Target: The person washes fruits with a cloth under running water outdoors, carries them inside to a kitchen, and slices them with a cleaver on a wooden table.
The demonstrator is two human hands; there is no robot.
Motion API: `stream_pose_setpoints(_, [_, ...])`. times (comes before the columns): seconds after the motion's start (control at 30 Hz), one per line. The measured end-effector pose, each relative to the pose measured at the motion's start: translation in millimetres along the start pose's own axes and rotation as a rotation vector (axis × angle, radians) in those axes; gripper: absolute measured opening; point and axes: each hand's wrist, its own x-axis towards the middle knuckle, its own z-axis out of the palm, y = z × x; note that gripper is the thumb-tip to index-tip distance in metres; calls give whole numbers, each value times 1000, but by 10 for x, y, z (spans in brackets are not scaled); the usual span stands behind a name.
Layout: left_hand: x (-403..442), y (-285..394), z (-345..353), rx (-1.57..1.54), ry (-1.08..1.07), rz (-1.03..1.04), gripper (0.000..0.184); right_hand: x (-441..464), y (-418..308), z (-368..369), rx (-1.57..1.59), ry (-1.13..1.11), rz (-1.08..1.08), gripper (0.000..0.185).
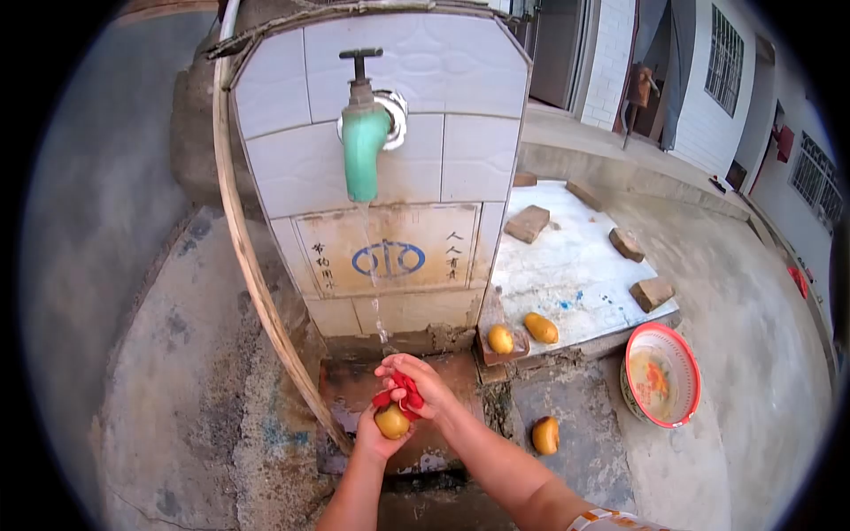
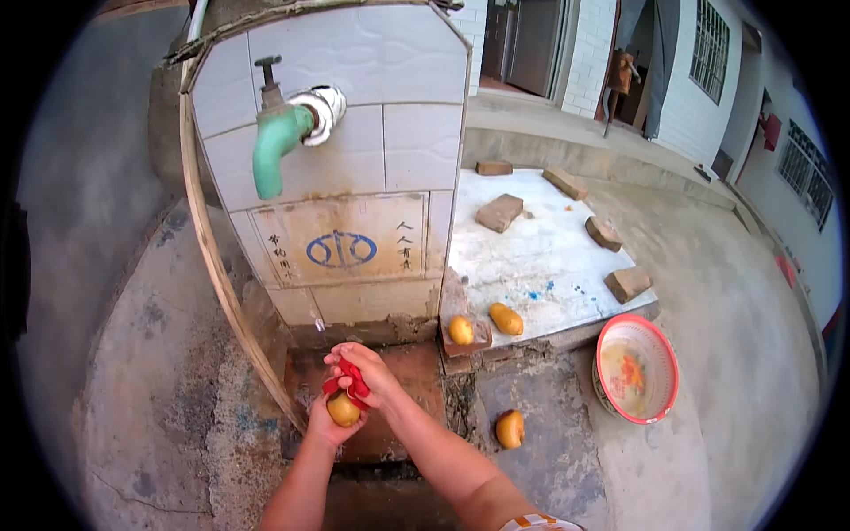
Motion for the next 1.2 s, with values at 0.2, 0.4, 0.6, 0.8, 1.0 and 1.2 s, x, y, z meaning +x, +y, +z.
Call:
stream_pose_setpoints(0.2, [15, 179, 244, -16, 41, 172, 31, 228, 199, -68, -1248, 154, -476, 26])
stream_pose_setpoints(0.4, [1, 350, -78, -4, 133, 367, 42, -201, 721, 220, -1422, 253, -887, 33])
stream_pose_setpoints(0.6, [-262, 225, 398, 73, 229, 280, 41, 125, 480, 66, -1015, 148, -559, 28])
stream_pose_setpoints(0.8, [-124, 184, 274, 231, 84, 404, 43, 9, 432, 76, -225, 368, -35, 24])
stream_pose_setpoints(1.0, [-14, 190, 50, 784, 498, 683, 44, 3, 471, -56, -494, 507, -230, 20])
stream_pose_setpoints(1.2, [-93, 90, 388, 100, 291, 297, 49, 6, 441, -4, -1112, 433, -676, 15])
